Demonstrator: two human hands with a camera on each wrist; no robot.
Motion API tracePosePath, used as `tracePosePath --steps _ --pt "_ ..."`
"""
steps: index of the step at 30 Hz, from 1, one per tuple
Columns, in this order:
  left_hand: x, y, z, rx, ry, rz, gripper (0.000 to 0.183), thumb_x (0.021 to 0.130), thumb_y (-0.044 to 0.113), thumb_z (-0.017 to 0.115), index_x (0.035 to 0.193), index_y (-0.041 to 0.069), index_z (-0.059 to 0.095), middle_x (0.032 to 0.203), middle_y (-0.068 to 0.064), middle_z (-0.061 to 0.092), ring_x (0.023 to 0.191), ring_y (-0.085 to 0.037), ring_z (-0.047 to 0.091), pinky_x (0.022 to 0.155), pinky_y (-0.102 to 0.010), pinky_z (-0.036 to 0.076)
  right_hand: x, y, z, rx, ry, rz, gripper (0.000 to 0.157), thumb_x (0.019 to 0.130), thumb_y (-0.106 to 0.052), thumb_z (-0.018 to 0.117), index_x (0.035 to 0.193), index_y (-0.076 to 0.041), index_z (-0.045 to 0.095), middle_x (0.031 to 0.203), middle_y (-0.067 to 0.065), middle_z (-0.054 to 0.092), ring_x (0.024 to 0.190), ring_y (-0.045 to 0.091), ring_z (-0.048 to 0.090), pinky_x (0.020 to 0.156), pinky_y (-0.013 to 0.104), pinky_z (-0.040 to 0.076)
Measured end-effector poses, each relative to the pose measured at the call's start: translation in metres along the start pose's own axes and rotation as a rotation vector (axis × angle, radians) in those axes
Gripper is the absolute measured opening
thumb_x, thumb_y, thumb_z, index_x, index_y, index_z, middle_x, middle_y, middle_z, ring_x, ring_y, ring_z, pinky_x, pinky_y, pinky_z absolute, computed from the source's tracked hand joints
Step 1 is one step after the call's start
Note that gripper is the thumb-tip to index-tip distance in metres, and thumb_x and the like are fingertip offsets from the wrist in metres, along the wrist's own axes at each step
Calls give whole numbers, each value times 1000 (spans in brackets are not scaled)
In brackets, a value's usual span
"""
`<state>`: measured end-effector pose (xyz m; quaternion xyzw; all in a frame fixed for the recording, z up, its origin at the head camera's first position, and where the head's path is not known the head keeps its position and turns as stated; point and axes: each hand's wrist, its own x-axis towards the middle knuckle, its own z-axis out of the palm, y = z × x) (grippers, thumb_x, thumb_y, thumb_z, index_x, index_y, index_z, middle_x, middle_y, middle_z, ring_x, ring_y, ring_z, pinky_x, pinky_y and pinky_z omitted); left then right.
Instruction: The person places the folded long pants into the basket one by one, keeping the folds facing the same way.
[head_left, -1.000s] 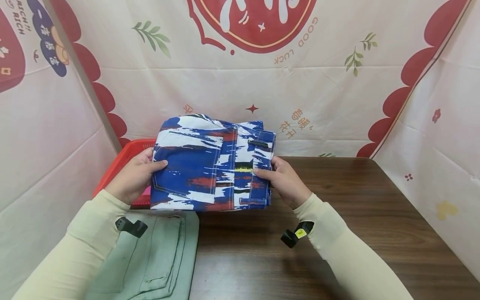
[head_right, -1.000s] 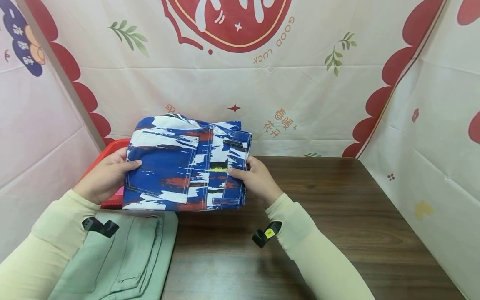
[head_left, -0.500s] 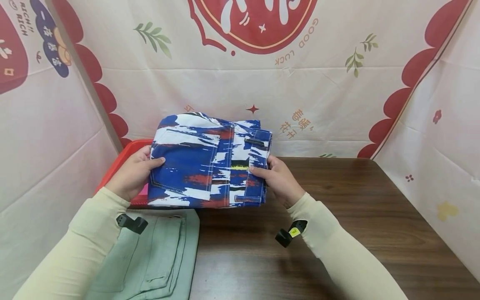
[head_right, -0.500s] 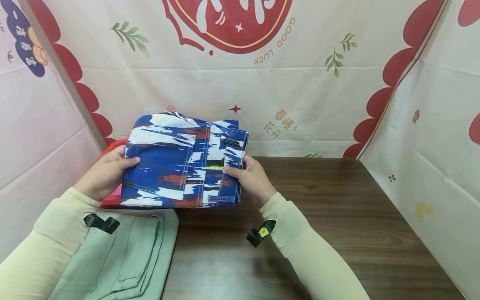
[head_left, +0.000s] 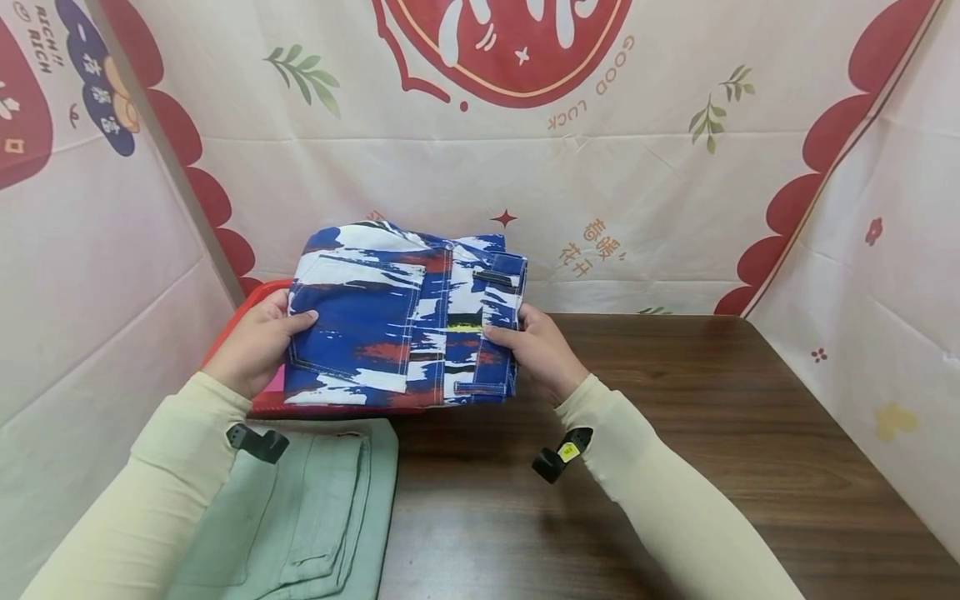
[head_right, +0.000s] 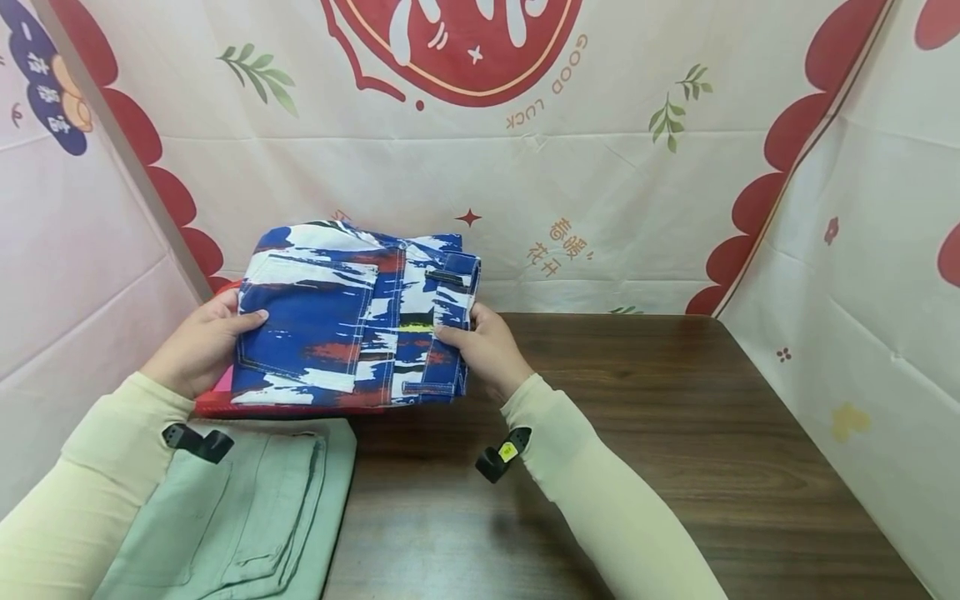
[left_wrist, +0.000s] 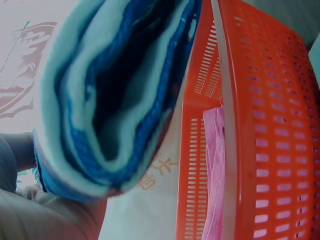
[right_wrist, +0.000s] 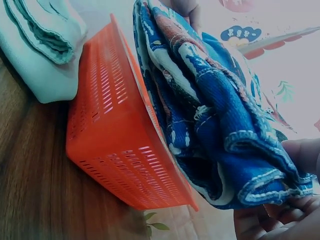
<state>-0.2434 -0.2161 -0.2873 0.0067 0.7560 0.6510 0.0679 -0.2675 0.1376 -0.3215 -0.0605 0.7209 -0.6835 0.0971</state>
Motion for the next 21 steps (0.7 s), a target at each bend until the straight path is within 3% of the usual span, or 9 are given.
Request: tracePosePath --steps 9,16,21 --pt "3 -1 -8 -40 4 34 23 104 23 52 124 19 41 105 4 66 91 -13 69 81 -30 57 8 0 8 2 14 -2 49 97 -25 66 141 -13 48 124 8 64 106 28 66 86 45 56" --pt "3 -2 -16 -92 20 28 41 103 22 54 138 12 34 105 6 66 91 -12 69 80 -29 57 18 -2 18 -11 25 3 47 96 -25 68 139 -15 51 121 6 65 104 26 66 88 44 55" --pt "5 -4 -21 -176 7 9 27 103 20 54 126 21 40 102 5 68 90 -13 70 79 -31 58 24 -5 25 3 24 13 49 95 -25 69 139 -16 50 120 5 66 104 26 67 87 45 55"
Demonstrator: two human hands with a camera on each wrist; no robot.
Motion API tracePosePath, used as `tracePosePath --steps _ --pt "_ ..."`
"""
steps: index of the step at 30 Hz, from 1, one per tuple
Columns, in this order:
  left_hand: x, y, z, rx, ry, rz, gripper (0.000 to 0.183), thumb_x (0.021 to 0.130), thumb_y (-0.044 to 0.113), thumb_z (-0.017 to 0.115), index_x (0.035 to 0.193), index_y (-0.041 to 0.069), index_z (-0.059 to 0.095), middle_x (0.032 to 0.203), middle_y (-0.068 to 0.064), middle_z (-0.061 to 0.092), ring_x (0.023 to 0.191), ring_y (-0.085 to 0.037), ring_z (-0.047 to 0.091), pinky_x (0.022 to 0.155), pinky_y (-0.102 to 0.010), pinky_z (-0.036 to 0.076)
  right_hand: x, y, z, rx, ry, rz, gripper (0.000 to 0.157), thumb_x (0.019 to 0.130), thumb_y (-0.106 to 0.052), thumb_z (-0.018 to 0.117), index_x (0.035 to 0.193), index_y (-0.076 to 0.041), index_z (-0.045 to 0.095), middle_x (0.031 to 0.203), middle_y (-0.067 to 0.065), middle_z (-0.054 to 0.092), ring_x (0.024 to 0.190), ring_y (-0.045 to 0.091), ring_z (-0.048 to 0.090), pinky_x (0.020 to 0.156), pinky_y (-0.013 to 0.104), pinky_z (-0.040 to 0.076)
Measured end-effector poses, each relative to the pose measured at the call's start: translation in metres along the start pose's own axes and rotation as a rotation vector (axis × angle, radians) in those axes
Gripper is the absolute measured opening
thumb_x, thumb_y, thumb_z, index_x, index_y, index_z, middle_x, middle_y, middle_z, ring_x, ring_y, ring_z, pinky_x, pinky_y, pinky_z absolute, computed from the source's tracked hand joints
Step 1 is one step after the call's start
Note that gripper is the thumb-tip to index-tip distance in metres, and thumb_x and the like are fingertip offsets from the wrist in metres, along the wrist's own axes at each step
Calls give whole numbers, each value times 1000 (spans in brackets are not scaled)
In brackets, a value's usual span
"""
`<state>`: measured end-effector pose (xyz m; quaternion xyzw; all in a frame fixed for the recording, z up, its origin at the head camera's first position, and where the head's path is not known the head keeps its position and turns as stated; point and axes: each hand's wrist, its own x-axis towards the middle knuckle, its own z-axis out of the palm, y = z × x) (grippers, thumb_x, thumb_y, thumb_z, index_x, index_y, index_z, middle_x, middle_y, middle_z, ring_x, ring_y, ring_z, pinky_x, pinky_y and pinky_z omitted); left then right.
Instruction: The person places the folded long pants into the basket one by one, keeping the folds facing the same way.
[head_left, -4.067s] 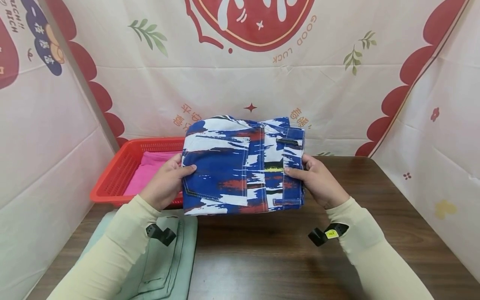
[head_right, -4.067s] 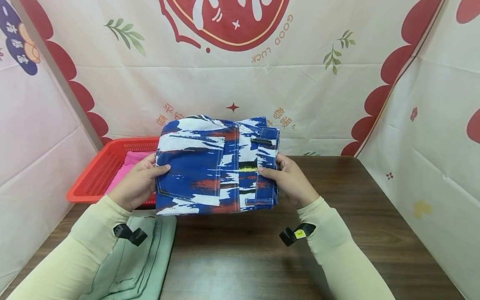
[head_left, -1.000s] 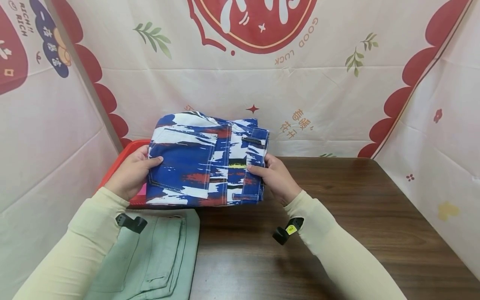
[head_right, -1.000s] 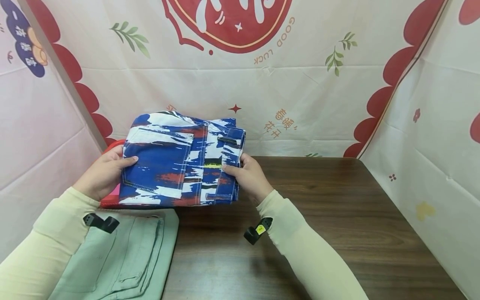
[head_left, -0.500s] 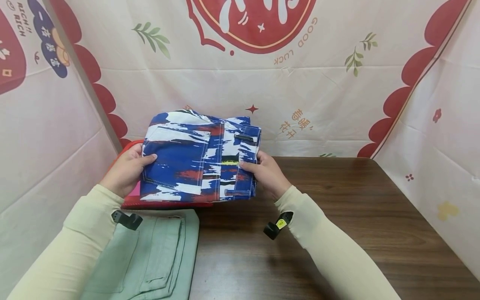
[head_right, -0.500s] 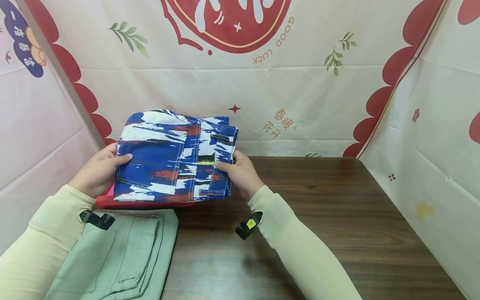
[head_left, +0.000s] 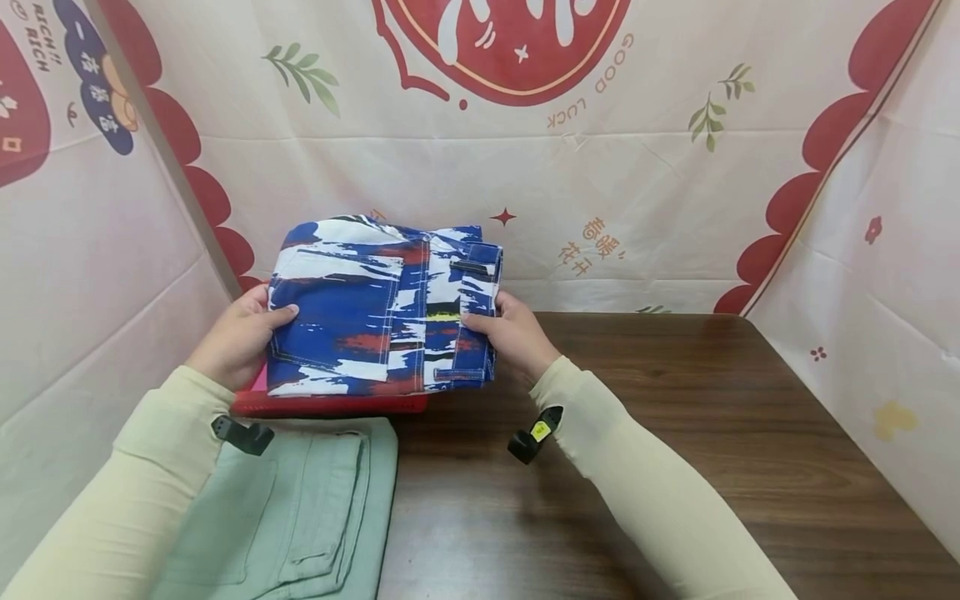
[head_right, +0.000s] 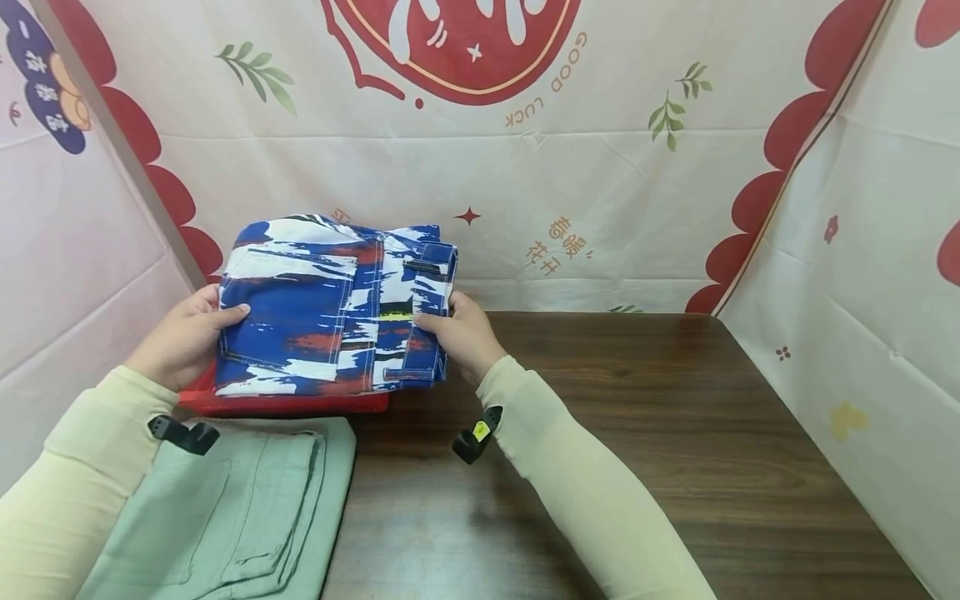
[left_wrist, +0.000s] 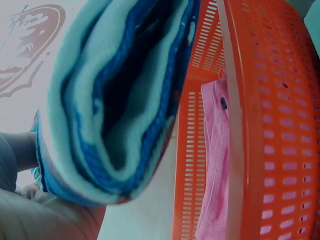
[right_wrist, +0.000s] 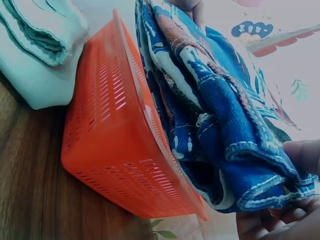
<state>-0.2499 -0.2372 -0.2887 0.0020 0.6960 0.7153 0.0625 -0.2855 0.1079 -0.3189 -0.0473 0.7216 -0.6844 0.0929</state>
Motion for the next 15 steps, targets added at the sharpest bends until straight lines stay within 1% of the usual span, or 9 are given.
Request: tracePosePath --steps 3,9,11,12,15 --pt "1 0 -3 -6 1 0 21 103 19 53 120 22 41 99 6 69 88 -13 70 77 -31 58 3 -2 3 -19 6 0 49 95 -26 69 139 -16 50 120 4 66 103 25 67 88 45 55" --pt "3 1 -10 -47 10 -2 19 103 16 53 118 21 42 94 5 71 84 -13 71 73 -31 58 7 -7 11 -54 12 -1 48 95 -27 69 138 -16 51 118 4 66 102 24 67 90 45 54" --pt "4 2 -13 -42 16 1 19 103 15 53 118 21 43 93 6 71 83 -13 70 72 -30 58 8 -8 14 -53 11 0 48 95 -27 69 138 -15 52 118 3 66 102 24 67 89 44 55" --pt "4 2 -15 -26 18 4 20 103 16 54 118 21 42 94 6 71 83 -12 70 72 -30 58 9 -8 15 -51 12 1 47 95 -27 69 137 -15 52 118 3 67 102 24 67 89 44 55" --pt "5 5 -19 10 23 1 34 103 18 54 133 18 39 95 8 70 84 -12 70 73 -29 58 12 -9 19 -37 15 7 46 94 -26 70 136 -16 53 117 3 67 101 23 68 88 43 55"
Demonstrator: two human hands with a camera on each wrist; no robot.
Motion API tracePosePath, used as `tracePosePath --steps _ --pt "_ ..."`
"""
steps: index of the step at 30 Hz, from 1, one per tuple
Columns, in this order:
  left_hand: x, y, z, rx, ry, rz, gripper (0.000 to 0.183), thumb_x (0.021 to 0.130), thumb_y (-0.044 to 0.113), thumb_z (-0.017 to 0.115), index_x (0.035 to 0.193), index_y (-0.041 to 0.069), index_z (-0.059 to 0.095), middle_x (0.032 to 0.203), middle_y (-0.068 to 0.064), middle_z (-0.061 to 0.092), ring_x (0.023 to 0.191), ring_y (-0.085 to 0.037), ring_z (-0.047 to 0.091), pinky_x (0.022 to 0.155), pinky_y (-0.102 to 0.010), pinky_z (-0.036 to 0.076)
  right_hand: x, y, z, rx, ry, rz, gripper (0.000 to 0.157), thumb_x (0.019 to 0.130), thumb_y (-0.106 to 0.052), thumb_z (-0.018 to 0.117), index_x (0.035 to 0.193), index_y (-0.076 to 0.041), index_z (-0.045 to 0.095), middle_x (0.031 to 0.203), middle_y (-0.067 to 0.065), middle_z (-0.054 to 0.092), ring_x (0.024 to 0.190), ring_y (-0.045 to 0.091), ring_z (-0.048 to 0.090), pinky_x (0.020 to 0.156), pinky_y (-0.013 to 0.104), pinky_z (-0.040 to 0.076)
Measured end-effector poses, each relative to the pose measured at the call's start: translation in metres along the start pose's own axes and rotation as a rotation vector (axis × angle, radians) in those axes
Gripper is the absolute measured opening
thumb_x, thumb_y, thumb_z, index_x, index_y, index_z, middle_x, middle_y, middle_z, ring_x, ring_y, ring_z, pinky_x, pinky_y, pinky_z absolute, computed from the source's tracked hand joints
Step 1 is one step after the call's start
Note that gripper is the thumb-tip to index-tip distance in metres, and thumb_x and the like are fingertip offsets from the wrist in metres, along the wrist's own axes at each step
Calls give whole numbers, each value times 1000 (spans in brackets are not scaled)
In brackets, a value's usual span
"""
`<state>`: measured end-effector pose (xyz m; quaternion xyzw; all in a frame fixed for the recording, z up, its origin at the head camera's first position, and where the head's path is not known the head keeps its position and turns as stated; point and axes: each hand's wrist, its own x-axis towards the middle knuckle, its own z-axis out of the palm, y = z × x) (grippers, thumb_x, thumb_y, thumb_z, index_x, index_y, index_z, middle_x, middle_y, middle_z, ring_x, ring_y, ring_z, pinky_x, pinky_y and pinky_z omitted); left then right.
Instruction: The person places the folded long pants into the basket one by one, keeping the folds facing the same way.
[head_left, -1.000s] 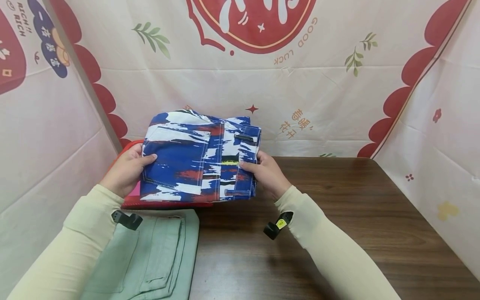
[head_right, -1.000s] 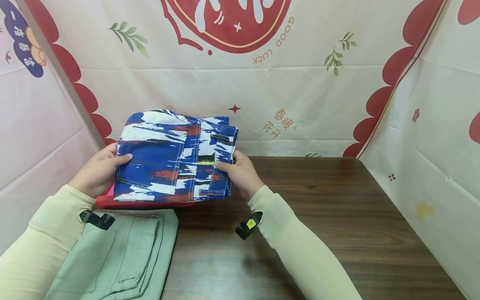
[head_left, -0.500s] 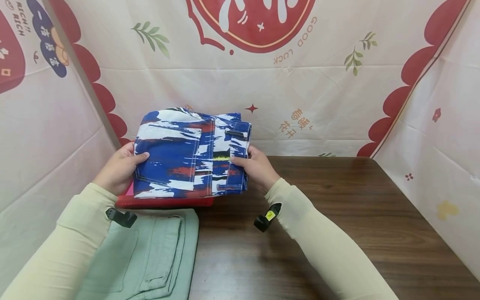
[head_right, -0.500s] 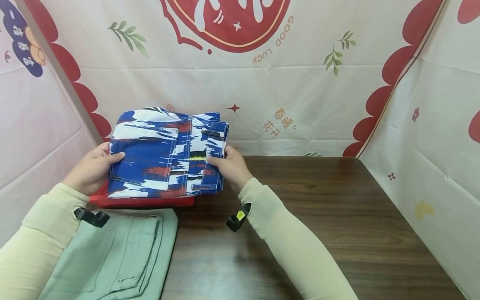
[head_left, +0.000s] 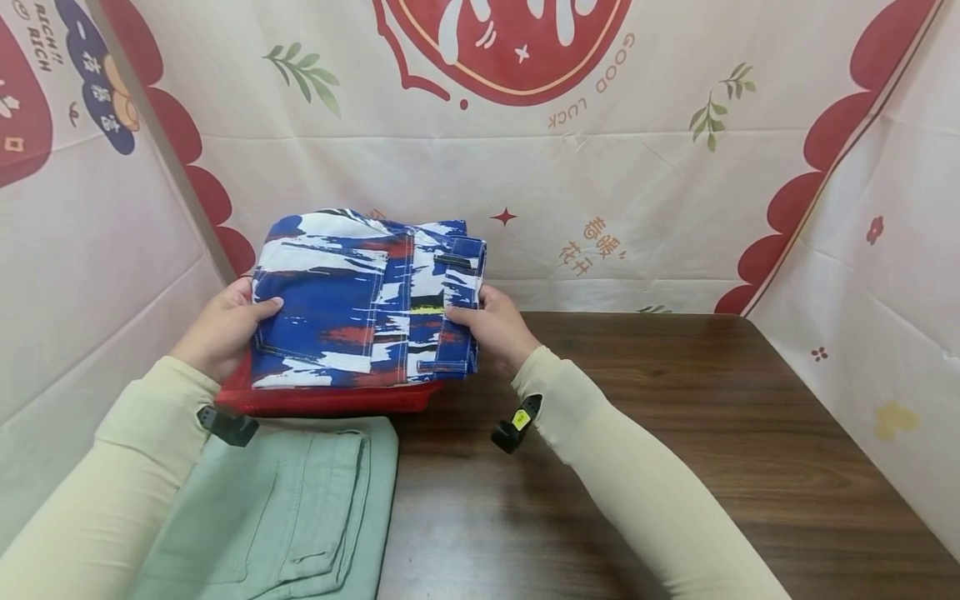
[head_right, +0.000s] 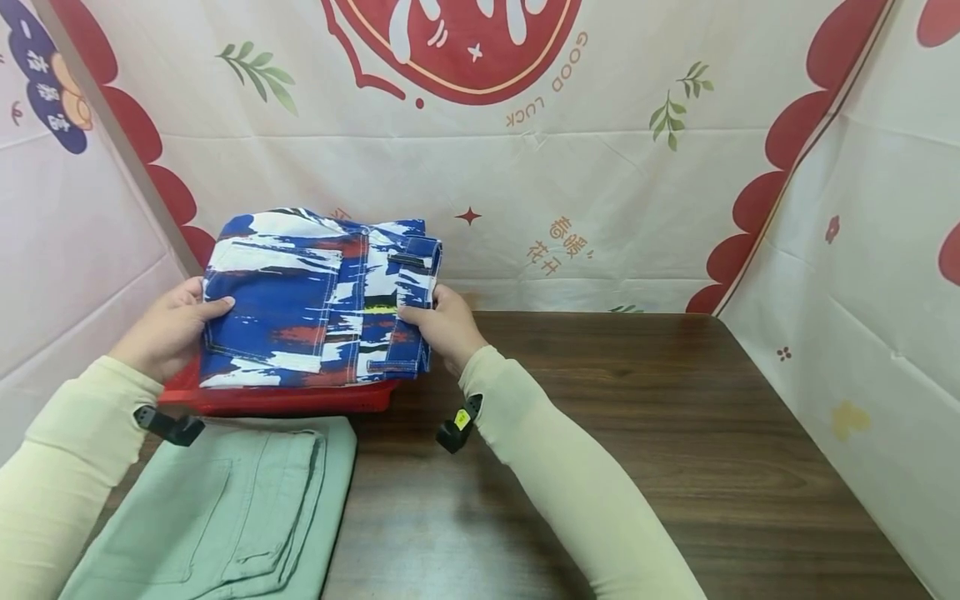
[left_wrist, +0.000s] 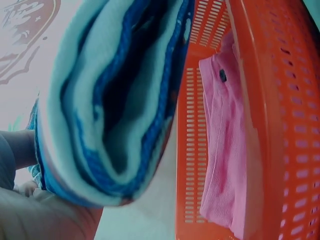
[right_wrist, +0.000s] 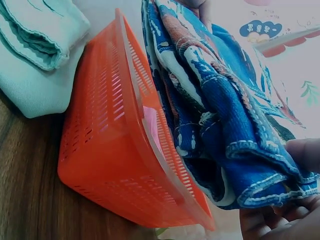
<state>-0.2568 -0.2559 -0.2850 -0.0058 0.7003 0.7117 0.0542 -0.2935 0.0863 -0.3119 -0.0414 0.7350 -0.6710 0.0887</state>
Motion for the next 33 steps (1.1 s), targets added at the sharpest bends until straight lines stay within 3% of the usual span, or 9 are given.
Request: tracePosePath --steps 4,10,25,28,33 --pt "-3 2 1 35 20 -12 39 103 20 54 138 18 36 96 8 69 85 -12 70 74 -29 58 5 2 1 24 -12 7 45 94 -25 71 135 -16 54 116 3 67 101 23 68 87 43 56" --pt "-2 0 -7 28 32 -16 16 104 17 52 115 23 42 89 7 70 79 -11 70 70 -29 58 11 3 11 28 -19 14 45 93 -25 71 134 -16 55 117 3 67 102 23 67 89 43 55" --pt "-2 -4 -27 64 68 25 17 104 18 52 114 27 43 89 10 70 78 -10 70 67 -29 58 22 7 33 41 -22 33 45 93 -22 72 135 -17 55 115 2 67 101 21 67 90 41 54" --pt "-1 -5 -29 69 81 22 20 103 19 53 118 27 42 90 10 70 79 -10 70 68 -29 58 26 10 38 48 -21 29 46 93 -22 72 135 -17 56 113 1 68 99 20 68 89 41 55" --pt "1 -8 -33 105 113 6 41 103 22 54 138 18 34 89 12 69 80 -9 69 69 -29 58 29 12 43 39 -29 36 47 93 -22 72 136 -15 55 112 2 68 97 20 68 87 42 56"
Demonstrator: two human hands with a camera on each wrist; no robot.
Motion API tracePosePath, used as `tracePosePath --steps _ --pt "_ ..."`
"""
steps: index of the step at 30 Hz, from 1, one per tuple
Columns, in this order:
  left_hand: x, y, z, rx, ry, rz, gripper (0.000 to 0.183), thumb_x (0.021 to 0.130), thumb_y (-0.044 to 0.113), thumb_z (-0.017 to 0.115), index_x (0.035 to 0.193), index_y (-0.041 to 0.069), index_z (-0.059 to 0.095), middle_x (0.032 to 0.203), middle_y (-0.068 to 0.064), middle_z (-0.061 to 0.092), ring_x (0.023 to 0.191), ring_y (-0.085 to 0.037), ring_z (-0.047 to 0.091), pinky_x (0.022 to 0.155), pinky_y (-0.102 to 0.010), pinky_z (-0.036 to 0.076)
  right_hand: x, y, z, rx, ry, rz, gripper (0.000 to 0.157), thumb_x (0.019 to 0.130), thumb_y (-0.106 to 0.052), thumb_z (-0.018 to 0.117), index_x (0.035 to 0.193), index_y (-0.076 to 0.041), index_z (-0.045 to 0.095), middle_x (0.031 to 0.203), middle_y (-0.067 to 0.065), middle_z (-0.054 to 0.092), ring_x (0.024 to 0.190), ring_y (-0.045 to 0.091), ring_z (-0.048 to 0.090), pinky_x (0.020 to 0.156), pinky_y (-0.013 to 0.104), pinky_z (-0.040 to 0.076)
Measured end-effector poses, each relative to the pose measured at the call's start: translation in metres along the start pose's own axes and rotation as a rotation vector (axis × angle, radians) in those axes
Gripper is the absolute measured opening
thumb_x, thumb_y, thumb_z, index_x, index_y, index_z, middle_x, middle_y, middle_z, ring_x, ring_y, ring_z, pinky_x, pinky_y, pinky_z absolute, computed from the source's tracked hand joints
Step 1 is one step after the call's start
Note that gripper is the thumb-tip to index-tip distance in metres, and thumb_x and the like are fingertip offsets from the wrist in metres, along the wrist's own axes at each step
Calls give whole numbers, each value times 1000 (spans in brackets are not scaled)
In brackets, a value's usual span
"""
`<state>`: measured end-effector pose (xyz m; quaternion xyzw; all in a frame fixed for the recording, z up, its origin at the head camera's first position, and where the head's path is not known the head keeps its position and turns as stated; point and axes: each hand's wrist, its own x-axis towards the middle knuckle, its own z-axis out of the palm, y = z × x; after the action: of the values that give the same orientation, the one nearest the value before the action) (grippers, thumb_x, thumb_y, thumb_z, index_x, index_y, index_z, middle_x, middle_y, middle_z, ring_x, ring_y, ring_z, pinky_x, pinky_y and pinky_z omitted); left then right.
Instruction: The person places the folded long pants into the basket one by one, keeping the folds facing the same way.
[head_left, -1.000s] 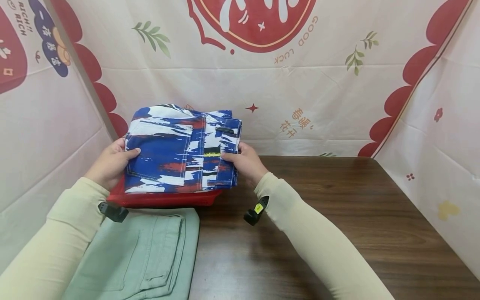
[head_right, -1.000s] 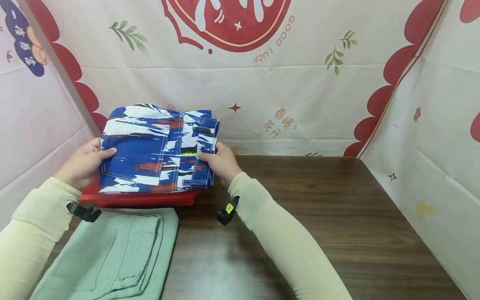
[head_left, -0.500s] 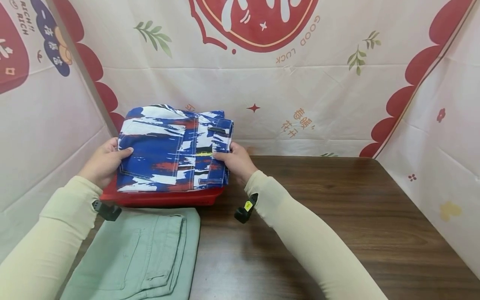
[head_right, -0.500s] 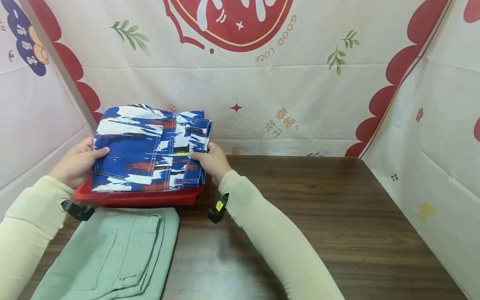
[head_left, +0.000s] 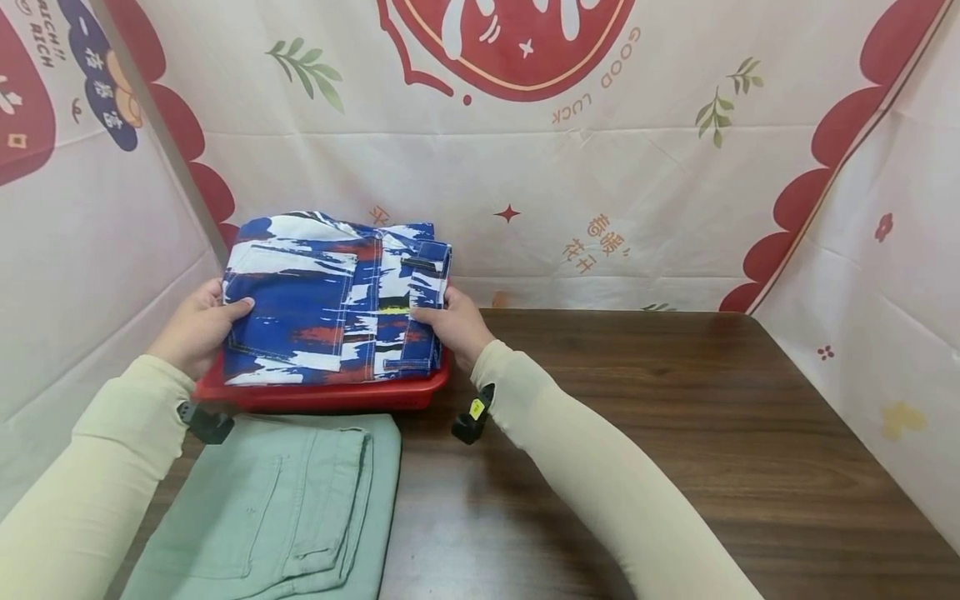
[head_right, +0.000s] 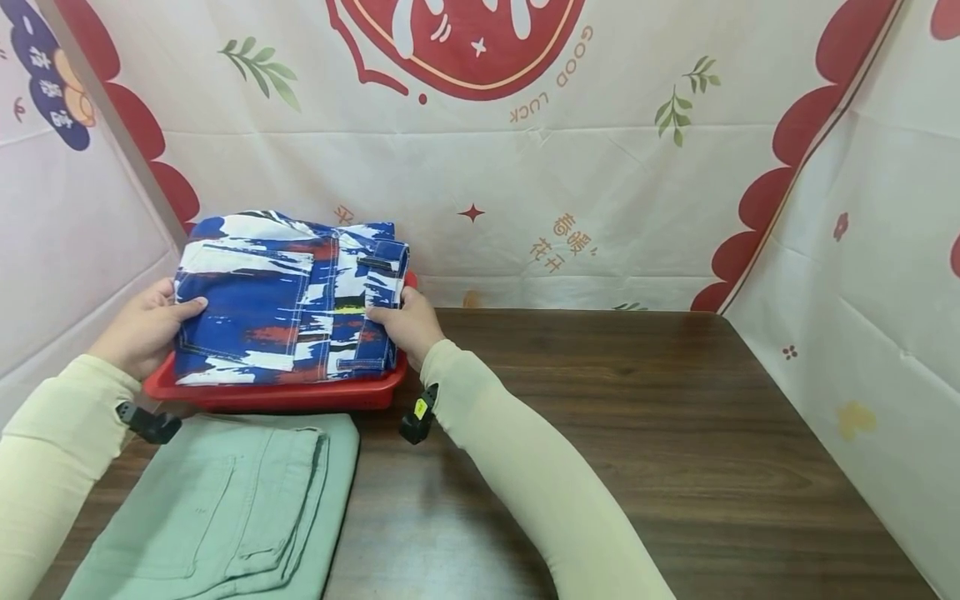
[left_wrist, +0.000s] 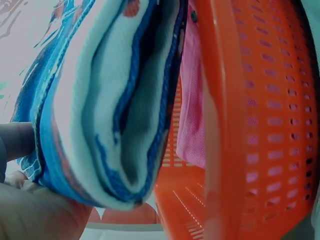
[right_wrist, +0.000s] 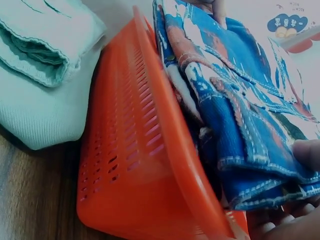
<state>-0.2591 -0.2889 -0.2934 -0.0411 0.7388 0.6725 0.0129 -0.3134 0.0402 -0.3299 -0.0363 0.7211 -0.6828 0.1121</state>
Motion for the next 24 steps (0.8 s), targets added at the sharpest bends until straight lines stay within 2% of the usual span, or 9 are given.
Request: tracePosePath --steps 3,8,12,19,21,24 --pt "0 -2 -3 22 23 -8 42 103 23 55 139 16 34 89 13 68 79 -9 69 69 -29 58 2 1 3 -10 -21 6 47 93 -22 72 136 -14 54 113 3 68 98 20 68 87 42 56" --pt "-2 -3 -5 6 51 -5 27 102 22 56 126 24 42 89 12 69 79 -9 69 68 -30 58 4 3 5 -51 -53 2 48 94 -22 71 137 -14 52 114 4 67 98 21 68 86 43 56" --pt "-1 -6 -4 19 65 8 24 103 22 55 123 24 43 88 13 68 79 -9 69 67 -30 58 5 5 5 -102 -67 13 49 95 -24 69 139 -14 50 115 4 67 97 20 69 86 43 56" --pt "3 -18 0 220 88 56 13 105 23 49 117 26 45 83 18 66 76 -7 68 67 -31 58 5 7 5 -208 -83 29 48 97 -21 65 140 -10 48 117 7 65 96 20 69 86 41 56" --pt "5 -22 1 243 91 60 18 105 23 49 123 20 45 82 18 65 75 -8 68 66 -32 58 5 8 6 -257 -83 17 47 97 -20 64 140 -9 48 118 7 65 97 20 68 86 41 56" --pt "9 -26 3 279 116 50 38 105 25 49 136 7 41 83 15 65 73 -9 67 66 -33 58 5 7 8 -345 -83 -10 47 97 -20 64 140 -8 48 118 8 65 98 20 68 87 42 56"
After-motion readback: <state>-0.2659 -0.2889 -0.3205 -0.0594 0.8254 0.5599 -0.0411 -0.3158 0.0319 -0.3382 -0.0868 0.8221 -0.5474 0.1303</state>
